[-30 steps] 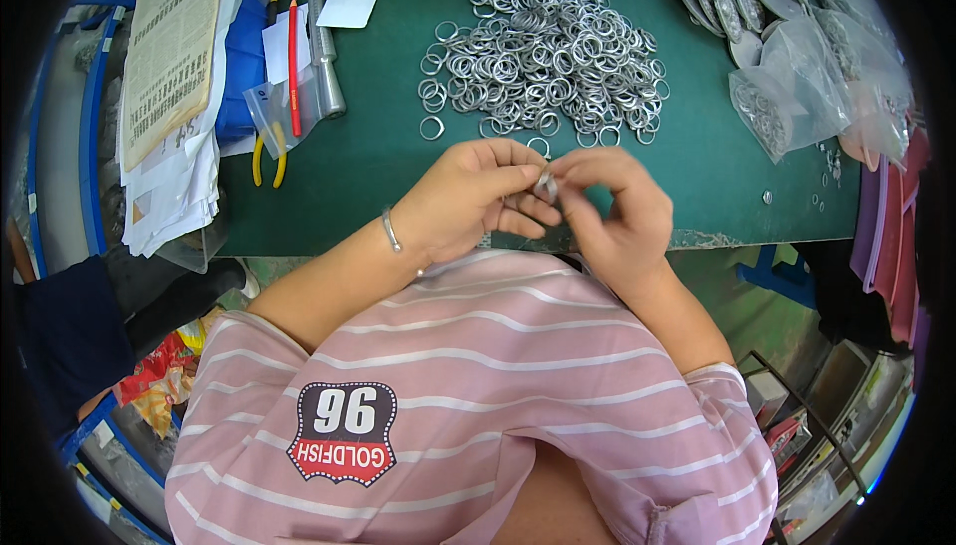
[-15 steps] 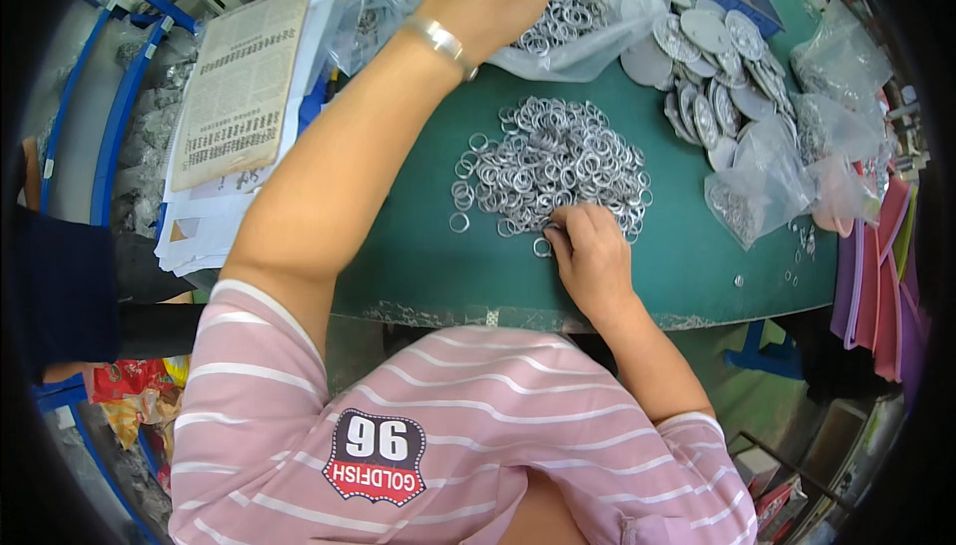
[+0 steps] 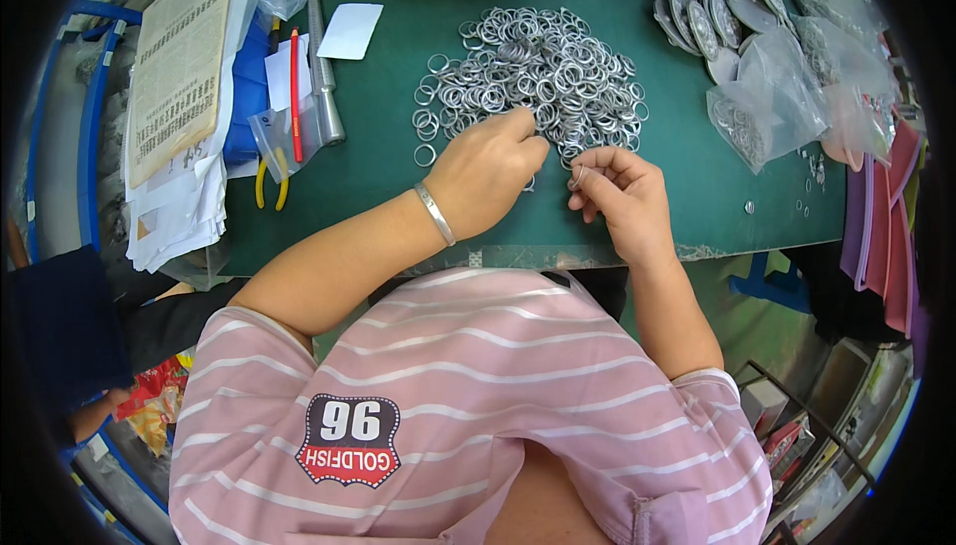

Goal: The person assembles keychains by hand at a green workbench. They pick up small metal rings and flat metal discs, link the rings together, and attach the discs to the rings. The person repeatedly picks up components from piles on the table and places the finished keychains into a clear plastic bag.

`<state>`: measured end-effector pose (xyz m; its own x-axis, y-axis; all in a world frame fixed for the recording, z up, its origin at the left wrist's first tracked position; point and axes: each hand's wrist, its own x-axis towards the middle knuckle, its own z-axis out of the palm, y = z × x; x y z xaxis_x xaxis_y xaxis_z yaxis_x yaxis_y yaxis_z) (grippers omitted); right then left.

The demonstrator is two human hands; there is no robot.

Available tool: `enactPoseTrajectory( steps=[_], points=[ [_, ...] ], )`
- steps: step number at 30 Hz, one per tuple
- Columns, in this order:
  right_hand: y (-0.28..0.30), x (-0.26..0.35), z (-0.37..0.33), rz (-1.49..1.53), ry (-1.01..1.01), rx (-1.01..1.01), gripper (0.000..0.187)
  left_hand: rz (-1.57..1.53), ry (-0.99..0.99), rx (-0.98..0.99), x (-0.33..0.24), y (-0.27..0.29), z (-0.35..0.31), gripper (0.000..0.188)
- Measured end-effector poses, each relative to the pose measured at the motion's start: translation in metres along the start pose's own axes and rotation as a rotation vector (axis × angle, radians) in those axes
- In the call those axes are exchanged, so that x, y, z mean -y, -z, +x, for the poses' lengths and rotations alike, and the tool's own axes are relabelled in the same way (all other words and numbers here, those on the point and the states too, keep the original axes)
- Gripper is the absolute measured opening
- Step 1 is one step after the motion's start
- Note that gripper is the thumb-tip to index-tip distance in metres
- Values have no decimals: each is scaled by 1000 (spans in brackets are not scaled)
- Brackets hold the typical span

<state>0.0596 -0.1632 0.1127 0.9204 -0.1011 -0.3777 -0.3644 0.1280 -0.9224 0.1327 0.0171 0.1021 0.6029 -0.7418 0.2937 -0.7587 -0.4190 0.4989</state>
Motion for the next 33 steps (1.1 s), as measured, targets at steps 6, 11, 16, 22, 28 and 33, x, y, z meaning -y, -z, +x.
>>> enactPoseTrajectory(
  steps=[6, 11, 16, 22, 28, 33],
  points=[
    [9, -3, 5, 358, -196, 126, 13, 53, -26, 12, -1, 3, -2, 14],
    [14, -7, 5, 551, -251, 238, 14, 117, -62, 88, -1, 6, 1, 12],
    [5, 1, 0, 379, -138, 127, 11, -290, -18, -170, 0, 7, 1, 11],
    [-29, 39, 11, 2, 594, -8, 12, -292, -68, -421, -13, 56, 22, 13],
    [-50, 149, 104, -507, 1054, -228, 15, 349, -211, -670, 32, 126, 106, 13],
    [-35, 121, 87, -614, 1086, -92, 12, 175, -57, -459, 11, 119, 72, 12]
  ],
)
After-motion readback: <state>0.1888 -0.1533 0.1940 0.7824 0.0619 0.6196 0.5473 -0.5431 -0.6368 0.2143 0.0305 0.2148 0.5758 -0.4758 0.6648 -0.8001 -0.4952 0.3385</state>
